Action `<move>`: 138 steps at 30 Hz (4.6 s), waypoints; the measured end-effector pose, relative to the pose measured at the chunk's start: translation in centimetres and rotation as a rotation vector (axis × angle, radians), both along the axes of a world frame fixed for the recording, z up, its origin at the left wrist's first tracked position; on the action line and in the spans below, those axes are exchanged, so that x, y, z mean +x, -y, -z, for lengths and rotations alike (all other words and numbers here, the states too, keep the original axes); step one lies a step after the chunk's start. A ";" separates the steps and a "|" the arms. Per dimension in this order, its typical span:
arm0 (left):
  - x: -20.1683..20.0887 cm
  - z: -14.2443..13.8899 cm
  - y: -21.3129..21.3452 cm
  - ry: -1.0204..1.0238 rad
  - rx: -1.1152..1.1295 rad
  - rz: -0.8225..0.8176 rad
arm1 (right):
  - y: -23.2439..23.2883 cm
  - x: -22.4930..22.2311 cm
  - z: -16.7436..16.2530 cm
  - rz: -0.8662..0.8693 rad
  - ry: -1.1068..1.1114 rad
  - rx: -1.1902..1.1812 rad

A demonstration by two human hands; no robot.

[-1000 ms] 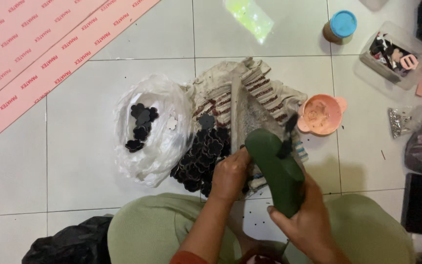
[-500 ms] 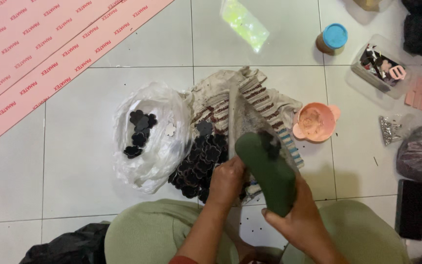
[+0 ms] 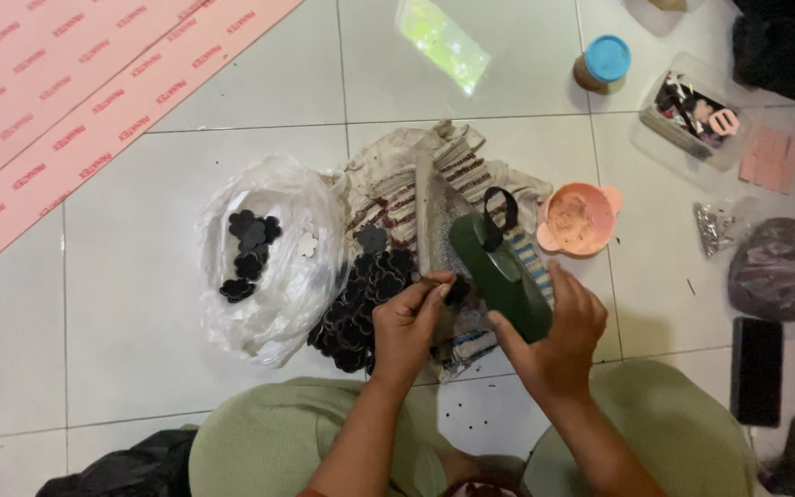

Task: The person sits on the floor attaching black flower-shaped cutout decorations to a green sandal shoe upper. They pick up each flower piece, position it on the shoe, and press it in place, occasionally using a small metal rod tool, working through a pile of the black pieces one at a time.

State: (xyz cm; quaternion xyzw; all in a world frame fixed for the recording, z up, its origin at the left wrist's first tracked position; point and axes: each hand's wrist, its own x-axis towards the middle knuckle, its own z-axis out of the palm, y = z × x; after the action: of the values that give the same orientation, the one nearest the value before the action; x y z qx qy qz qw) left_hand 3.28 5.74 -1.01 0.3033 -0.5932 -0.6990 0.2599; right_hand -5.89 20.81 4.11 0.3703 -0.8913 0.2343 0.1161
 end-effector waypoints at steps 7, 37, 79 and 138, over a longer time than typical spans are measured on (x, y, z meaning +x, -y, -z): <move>0.5 -1.6 -0.5 -0.033 -0.041 0.133 | 2.1 1.5 -0.1 0.128 0.723 -0.318; 5.8 -4.5 11.7 -0.267 0.056 -0.910 | 7.6 3.4 0.4 -0.078 0.942 -0.304; 1.7 -0.4 9.8 0.179 0.079 0.348 | 5.2 1.3 3.0 0.081 0.607 -0.080; -1.0 -0.2 5.0 0.245 -0.036 0.427 | 0.3 -0.4 1.3 0.237 0.352 0.155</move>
State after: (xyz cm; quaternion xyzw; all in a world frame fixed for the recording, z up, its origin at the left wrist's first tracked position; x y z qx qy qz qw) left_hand 2.24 0.76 -0.78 0.2490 -0.6835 -0.6852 0.0376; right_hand -6.30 20.54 2.82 0.2241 -0.9504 0.2111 -0.0434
